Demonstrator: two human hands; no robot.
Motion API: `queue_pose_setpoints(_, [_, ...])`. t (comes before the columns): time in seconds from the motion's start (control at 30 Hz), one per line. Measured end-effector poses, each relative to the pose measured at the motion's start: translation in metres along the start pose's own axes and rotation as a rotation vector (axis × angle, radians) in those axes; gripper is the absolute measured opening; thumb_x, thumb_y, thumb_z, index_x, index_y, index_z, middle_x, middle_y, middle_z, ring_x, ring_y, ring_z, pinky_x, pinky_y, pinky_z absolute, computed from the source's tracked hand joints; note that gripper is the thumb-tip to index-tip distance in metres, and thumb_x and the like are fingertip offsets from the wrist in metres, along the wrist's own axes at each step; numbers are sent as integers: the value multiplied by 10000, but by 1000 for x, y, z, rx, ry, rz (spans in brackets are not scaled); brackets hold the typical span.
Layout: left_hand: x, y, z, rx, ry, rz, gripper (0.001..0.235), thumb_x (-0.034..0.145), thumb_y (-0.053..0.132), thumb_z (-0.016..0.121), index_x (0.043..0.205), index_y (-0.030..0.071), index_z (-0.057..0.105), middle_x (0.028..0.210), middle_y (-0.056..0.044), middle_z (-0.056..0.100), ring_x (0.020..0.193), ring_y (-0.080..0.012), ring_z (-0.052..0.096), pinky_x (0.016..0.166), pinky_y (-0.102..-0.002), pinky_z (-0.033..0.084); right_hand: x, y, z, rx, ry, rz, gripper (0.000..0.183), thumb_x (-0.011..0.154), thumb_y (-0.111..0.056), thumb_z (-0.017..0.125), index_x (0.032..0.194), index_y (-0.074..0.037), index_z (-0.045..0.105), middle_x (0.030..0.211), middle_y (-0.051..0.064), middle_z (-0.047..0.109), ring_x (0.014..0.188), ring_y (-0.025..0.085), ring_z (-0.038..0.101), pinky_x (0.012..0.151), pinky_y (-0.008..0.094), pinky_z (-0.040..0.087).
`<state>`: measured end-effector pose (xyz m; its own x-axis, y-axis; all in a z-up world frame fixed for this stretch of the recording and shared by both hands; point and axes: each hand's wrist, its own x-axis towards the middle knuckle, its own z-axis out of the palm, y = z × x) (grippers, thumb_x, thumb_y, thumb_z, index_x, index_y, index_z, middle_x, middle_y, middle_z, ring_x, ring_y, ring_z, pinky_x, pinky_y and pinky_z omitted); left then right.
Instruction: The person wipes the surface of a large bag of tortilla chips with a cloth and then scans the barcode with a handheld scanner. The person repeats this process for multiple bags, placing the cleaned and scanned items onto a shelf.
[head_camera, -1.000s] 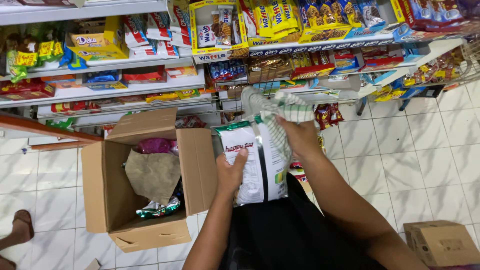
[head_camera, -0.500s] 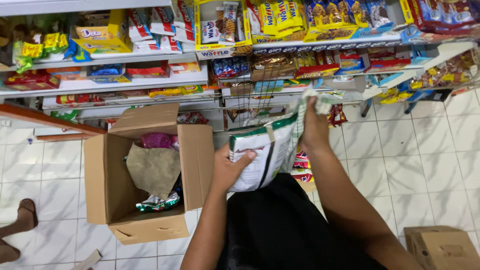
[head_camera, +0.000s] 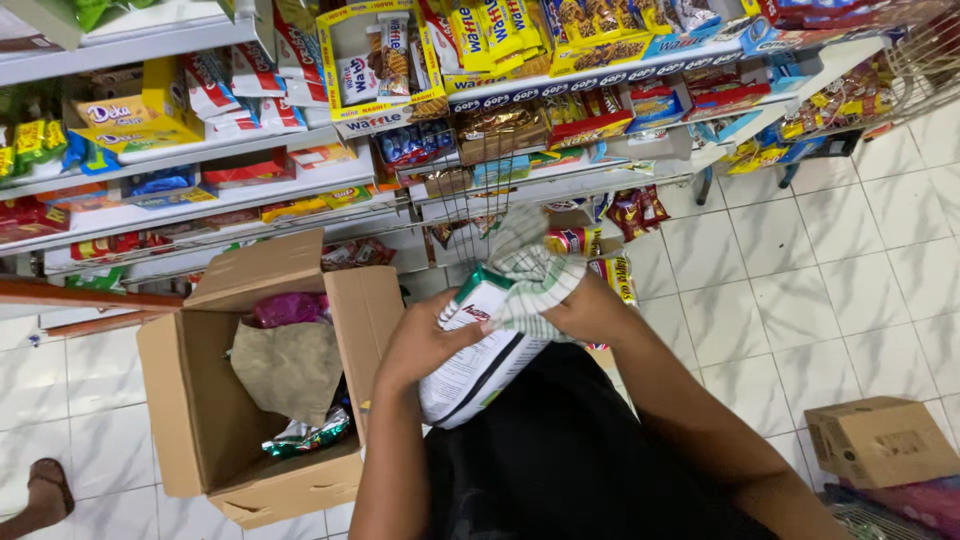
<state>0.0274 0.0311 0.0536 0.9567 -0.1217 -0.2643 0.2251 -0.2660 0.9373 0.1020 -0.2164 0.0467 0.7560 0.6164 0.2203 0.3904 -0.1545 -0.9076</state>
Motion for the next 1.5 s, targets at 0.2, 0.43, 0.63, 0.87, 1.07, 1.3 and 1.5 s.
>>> queue_pose_setpoints(0.2, [0,20,12,148,-5,-31,488,727,367,845,1095,65,735,806,-123,777,711,-198,747,696,-354,575,-8,40,15,-327,182,-34,177,890,-90,667,1048,-31,719,1004,141,741,938,326,710,864,399,553])
queue_pose_setpoints(0.43, [-1,27,16,214,-34,-112,561,726,447,815,1109,48,719,842,-154,775,746,-283,774,731,-392,588,-7,60,12,-147,207,0,158,865,-20,670,1016,-19,717,955,138,734,885,319,714,826,407,555])
queue_pose_setpoints(0.63, [0,14,13,255,-51,-109,576,743,505,800,1072,37,732,858,-186,773,813,-322,777,770,-425,580,5,44,9,-336,119,-185,178,823,18,625,996,18,667,991,181,691,923,379,658,858,447,529])
queue_pose_setpoints(0.87, [4,12,14,333,-92,-28,657,738,532,782,1217,90,698,933,-208,761,926,-392,735,854,-465,554,10,58,24,-231,270,-129,144,855,56,554,933,-2,661,922,149,692,884,336,671,832,416,538])
queue_pose_setpoints(1.07, [7,11,16,319,-79,-39,650,752,525,766,1233,93,699,954,-176,779,937,-363,748,875,-447,558,10,58,12,63,147,-16,129,838,33,651,958,3,692,945,129,709,875,283,694,819,393,557])
queue_pose_setpoints(1.3, [6,12,14,252,-105,-104,629,732,476,788,1239,116,694,935,-153,788,895,-322,773,842,-411,575,10,55,20,-195,219,-85,180,871,51,594,1015,11,694,975,144,705,915,297,677,868,387,538])
queue_pose_setpoints(1.5, [3,-6,11,176,-25,53,564,779,390,815,1244,94,700,951,-138,788,890,-270,765,817,-381,574,27,42,15,11,51,-59,149,857,14,640,939,-40,752,862,123,725,809,300,700,779,371,538])
